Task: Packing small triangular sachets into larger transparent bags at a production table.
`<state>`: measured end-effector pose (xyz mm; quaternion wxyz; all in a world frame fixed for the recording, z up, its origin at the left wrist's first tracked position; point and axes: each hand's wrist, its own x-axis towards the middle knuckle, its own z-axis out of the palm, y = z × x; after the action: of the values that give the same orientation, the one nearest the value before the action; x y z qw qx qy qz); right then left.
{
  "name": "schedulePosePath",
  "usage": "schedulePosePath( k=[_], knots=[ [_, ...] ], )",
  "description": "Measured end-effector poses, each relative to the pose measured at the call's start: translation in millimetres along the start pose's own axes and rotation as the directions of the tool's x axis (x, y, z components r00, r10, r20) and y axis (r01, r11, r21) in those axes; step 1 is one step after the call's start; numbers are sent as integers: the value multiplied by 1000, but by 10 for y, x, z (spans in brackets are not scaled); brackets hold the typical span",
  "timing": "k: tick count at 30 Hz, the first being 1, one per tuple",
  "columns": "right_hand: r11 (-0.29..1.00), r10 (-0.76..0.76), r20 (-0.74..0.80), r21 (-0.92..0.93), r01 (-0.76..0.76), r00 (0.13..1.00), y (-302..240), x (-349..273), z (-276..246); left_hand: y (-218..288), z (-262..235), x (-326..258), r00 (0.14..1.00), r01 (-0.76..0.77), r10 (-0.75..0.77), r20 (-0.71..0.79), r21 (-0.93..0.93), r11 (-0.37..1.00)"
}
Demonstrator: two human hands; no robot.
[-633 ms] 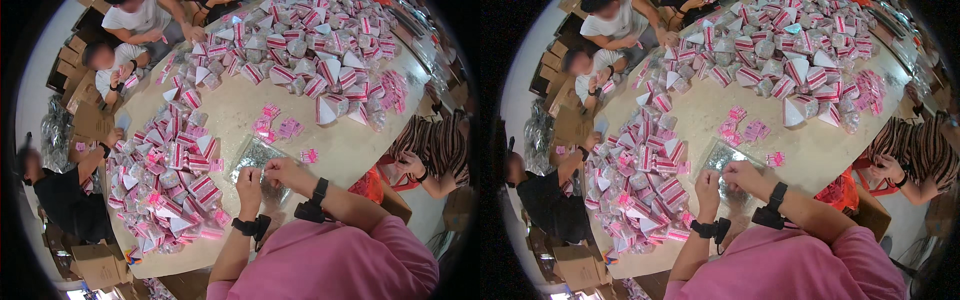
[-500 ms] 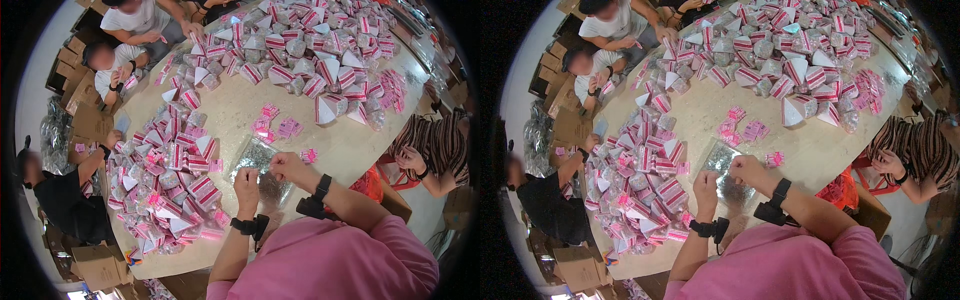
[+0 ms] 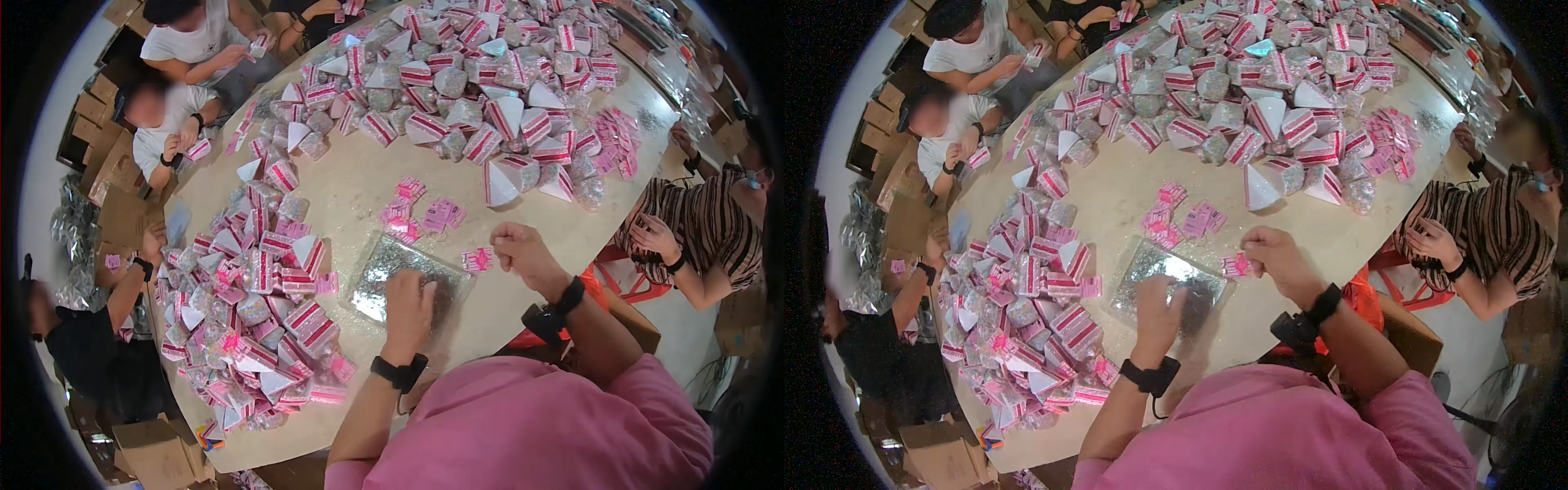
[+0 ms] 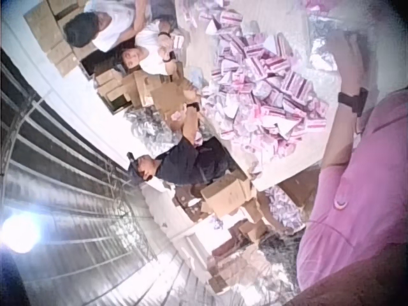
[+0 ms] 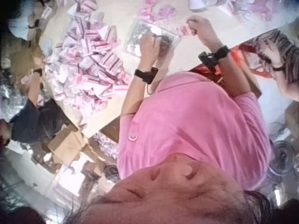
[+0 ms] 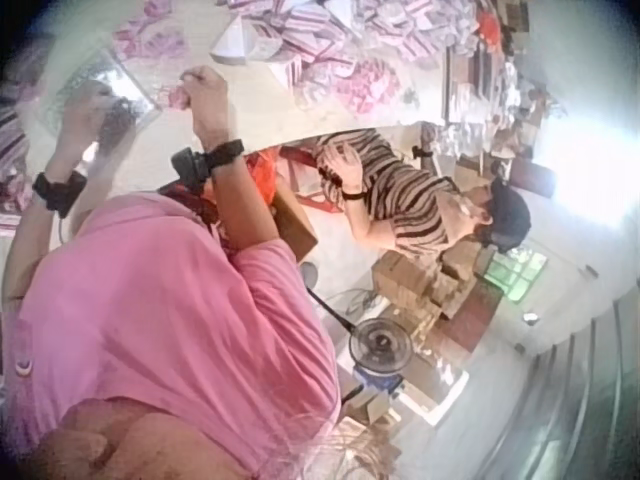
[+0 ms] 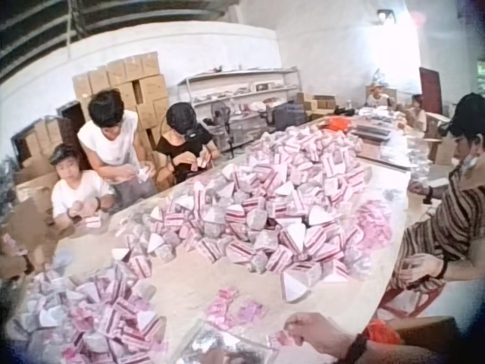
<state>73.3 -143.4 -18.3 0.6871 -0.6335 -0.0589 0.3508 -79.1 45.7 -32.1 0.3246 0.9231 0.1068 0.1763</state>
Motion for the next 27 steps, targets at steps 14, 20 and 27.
schedulePosePath(
  k=[14, 20, 27],
  knots=[
    [988, 98, -149, 129, -79, 984, 270, -654, -723, 428, 1052, 487, 909, -375, 226, 350, 451, 810],
    [987, 78, -58, 147, -68, 995, 126, -665, -769, 620, 753, 582, 979, -20, 47, 197, -137, 990],
    [974, -15, 86, 229, -5, 996, -224, -536, -328, 712, -201, 470, 890, 276, -294, 350, -924, -263]
  ],
)
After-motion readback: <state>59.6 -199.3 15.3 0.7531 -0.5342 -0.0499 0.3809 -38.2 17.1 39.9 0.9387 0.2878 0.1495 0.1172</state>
